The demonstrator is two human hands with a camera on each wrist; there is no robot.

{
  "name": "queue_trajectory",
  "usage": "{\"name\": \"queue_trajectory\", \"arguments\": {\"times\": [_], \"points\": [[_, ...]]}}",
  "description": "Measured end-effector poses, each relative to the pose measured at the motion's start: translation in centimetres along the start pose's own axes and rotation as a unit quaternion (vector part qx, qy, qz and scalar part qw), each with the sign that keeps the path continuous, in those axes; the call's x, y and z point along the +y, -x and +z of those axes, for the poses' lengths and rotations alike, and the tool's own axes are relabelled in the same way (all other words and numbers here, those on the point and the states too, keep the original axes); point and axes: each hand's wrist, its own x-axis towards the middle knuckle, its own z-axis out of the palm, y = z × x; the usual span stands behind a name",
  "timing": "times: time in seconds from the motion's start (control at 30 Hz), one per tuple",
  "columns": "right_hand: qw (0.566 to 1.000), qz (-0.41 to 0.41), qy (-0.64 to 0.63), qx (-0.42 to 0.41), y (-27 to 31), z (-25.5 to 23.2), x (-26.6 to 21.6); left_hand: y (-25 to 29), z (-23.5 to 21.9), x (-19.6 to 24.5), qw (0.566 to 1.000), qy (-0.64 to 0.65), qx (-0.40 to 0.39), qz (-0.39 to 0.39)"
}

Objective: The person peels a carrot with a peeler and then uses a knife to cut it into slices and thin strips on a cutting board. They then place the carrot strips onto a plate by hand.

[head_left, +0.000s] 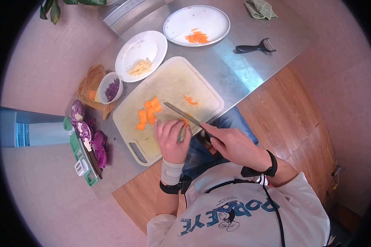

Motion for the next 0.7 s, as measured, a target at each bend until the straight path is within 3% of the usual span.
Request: {"name": "queue_trajectory", "arguments": {"times": [0.7], "points": [[1.000, -0.023, 0.017, -0.001, 0.89, 0.10, -0.60, 0.15, 0.08, -0.35, 1.000, 0.011, -0.003, -0.016]]}}
